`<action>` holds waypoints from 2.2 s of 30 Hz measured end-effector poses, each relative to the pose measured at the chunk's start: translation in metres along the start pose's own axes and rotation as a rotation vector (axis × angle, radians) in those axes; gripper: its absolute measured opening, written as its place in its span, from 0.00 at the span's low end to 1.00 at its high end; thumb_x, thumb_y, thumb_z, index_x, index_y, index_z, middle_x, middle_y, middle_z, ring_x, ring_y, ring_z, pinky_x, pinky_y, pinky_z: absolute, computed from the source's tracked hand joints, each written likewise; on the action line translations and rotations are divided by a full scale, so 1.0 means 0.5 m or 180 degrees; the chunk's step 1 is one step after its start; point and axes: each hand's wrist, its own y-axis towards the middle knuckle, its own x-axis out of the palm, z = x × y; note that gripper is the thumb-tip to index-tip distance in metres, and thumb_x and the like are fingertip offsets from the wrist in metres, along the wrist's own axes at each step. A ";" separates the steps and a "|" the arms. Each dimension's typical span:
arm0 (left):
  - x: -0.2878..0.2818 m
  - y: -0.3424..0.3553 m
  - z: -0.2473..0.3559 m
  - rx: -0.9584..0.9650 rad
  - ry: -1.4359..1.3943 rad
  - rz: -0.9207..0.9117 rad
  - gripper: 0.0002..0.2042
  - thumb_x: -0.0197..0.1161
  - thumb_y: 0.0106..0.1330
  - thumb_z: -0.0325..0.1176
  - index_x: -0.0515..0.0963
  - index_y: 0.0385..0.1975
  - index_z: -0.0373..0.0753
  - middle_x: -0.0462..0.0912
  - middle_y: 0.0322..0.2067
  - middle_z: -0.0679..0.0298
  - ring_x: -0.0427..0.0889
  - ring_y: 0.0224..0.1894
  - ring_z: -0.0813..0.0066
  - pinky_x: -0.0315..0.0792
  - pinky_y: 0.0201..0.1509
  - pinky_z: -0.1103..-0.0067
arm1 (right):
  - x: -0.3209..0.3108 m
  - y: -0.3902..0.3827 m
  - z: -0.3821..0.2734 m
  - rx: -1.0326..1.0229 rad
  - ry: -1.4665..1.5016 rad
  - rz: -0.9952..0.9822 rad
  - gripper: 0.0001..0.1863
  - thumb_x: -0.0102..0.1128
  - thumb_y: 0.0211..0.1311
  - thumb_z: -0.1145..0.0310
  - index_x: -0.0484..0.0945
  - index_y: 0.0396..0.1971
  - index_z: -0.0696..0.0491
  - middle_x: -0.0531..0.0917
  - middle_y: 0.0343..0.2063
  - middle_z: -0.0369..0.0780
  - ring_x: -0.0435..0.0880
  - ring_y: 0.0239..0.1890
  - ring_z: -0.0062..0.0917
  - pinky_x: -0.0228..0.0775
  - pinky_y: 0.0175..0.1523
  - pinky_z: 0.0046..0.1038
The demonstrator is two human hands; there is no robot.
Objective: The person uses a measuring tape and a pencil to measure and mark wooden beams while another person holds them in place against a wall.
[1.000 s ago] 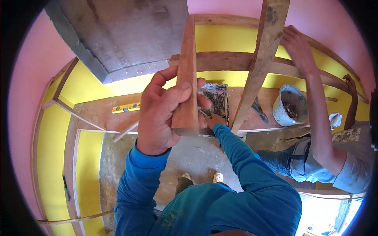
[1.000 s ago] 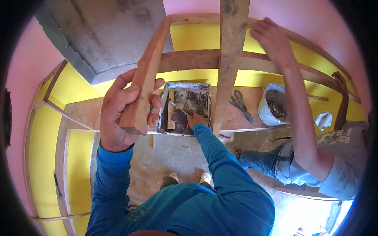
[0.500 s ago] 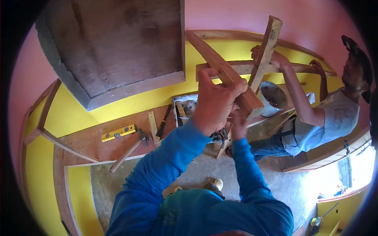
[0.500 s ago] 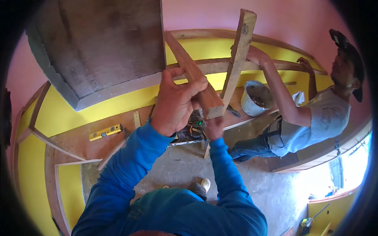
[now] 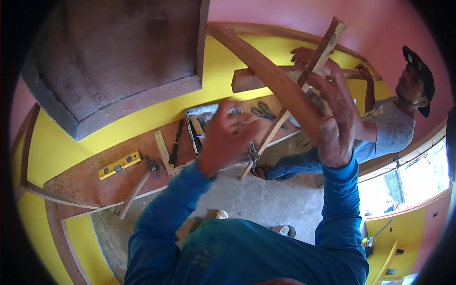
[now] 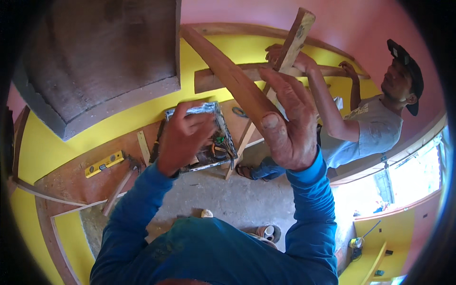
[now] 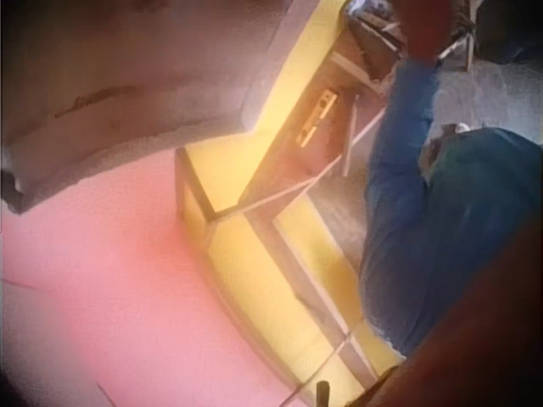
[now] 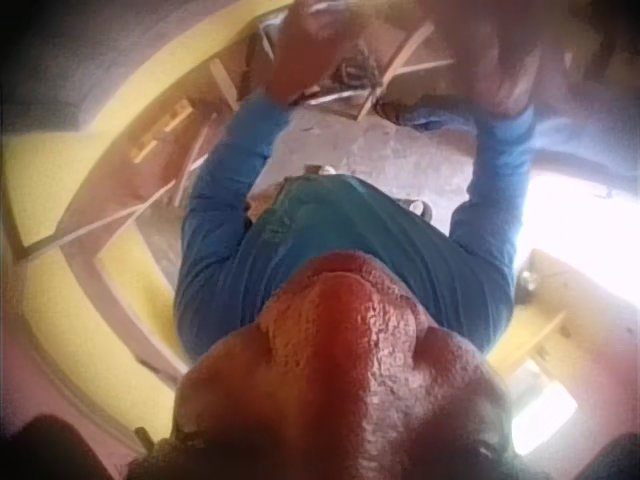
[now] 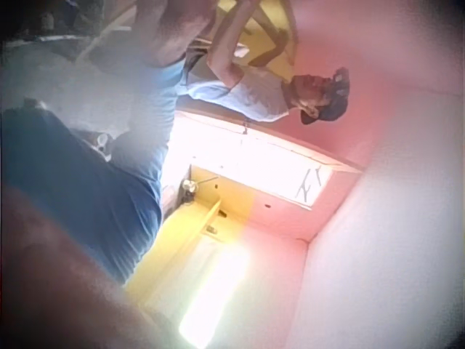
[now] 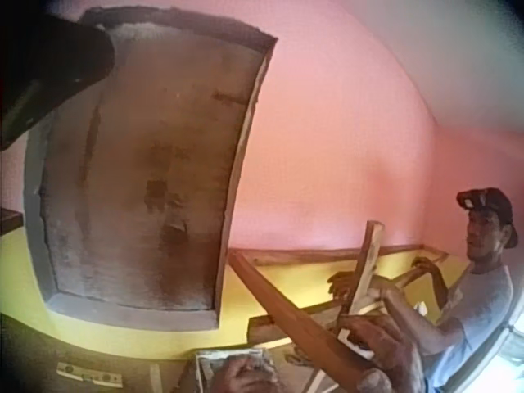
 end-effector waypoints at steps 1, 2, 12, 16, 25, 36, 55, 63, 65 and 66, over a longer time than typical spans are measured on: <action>-0.045 -0.017 -0.036 0.0056 0.0530 -0.0022 0.14 0.59 0.51 0.28 0.62 0.32 0.33 0.71 0.25 0.61 0.74 0.35 0.72 0.71 0.36 0.80 | 0.000 -0.001 -0.012 0.0056 -0.0020 -0.0012 0.36 0.45 0.50 0.44 0.66 0.43 0.66 0.71 0.38 0.52 0.72 0.40 0.35 0.65 0.43 0.31; -0.088 -0.038 -0.082 0.0118 0.0622 -0.0006 0.13 0.60 0.50 0.29 0.63 0.31 0.33 0.72 0.24 0.61 0.74 0.33 0.75 0.70 0.34 0.81 | 0.000 0.004 -0.036 0.0119 -0.0167 0.0041 0.37 0.46 0.49 0.43 0.66 0.43 0.66 0.71 0.38 0.52 0.73 0.38 0.33 0.67 0.41 0.29; -0.233 -0.120 -0.290 -0.0210 0.2039 -0.1195 0.15 0.61 0.49 0.32 0.67 0.33 0.33 0.72 0.25 0.59 0.73 0.30 0.70 0.68 0.35 0.80 | 0.013 -0.024 -0.055 0.0704 -0.0650 0.1023 0.42 0.36 0.49 0.37 0.64 0.43 0.67 0.74 0.33 0.48 0.76 0.31 0.30 0.69 0.38 0.27; -0.263 -0.095 -0.251 -0.0127 0.2078 -0.1553 0.15 0.60 0.49 0.31 0.68 0.34 0.32 0.74 0.28 0.55 0.75 0.30 0.66 0.69 0.32 0.76 | -0.075 -0.200 -0.065 0.0550 -0.2344 0.1656 0.24 0.32 0.59 0.55 0.69 0.34 0.63 0.75 0.25 0.44 0.75 0.29 0.30 0.68 0.36 0.26; -0.217 0.077 -0.224 -0.1307 -0.0835 -0.0421 0.25 0.40 0.60 0.52 0.64 0.43 0.34 0.73 0.35 0.58 0.73 0.33 0.75 0.71 0.30 0.80 | 0.362 -0.339 0.147 0.2437 -0.1294 -0.0126 0.31 0.63 0.35 0.56 0.66 0.42 0.54 0.71 0.37 0.44 0.68 0.42 0.35 0.63 0.44 0.36; -0.290 -0.053 -0.358 -0.0709 0.1330 -0.1585 0.11 0.52 0.56 0.37 0.71 0.28 0.35 0.76 0.24 0.57 0.77 0.28 0.70 0.69 0.32 0.78 | 0.478 -0.394 0.215 0.3006 -0.1865 -0.2777 0.43 0.66 0.31 0.59 0.55 0.52 0.52 0.64 0.47 0.46 0.65 0.47 0.45 0.61 0.50 0.38; -0.181 -0.007 -0.160 0.1174 0.1928 -0.1954 0.07 0.56 0.53 0.31 0.72 0.23 0.33 0.75 0.19 0.60 0.75 0.22 0.70 0.67 0.25 0.77 | 0.289 -0.247 -0.049 0.1441 0.0073 -0.0956 0.28 0.66 0.26 0.64 0.70 0.34 0.57 0.74 0.27 0.43 0.75 0.29 0.36 0.67 0.37 0.31; -0.119 0.064 0.045 0.1979 0.0461 -0.2108 0.08 0.57 0.53 0.33 0.74 0.17 0.36 0.70 0.10 0.57 0.71 0.12 0.64 0.60 0.15 0.75 | 0.124 -0.222 -0.205 0.2722 0.1196 -0.0790 0.30 0.65 0.27 0.63 0.66 0.37 0.57 0.75 0.29 0.41 0.75 0.30 0.28 0.67 0.36 0.26; -0.100 0.106 0.091 0.2083 0.0421 -0.2180 0.10 0.57 0.54 0.36 0.75 0.19 0.35 0.71 0.09 0.61 0.70 0.10 0.72 0.59 0.13 0.78 | 0.079 -0.234 -0.218 0.2650 0.1035 -0.1166 0.30 0.65 0.27 0.63 0.67 0.37 0.57 0.75 0.28 0.40 0.75 0.30 0.27 0.67 0.36 0.25; -0.100 0.121 0.122 0.1273 0.0279 -0.2114 0.10 0.56 0.54 0.36 0.73 0.18 0.36 0.70 0.10 0.63 0.69 0.11 0.77 0.60 0.14 0.82 | 0.064 -0.235 -0.229 0.2819 0.0958 -0.1171 0.30 0.65 0.26 0.63 0.67 0.36 0.57 0.75 0.28 0.40 0.75 0.29 0.26 0.67 0.35 0.25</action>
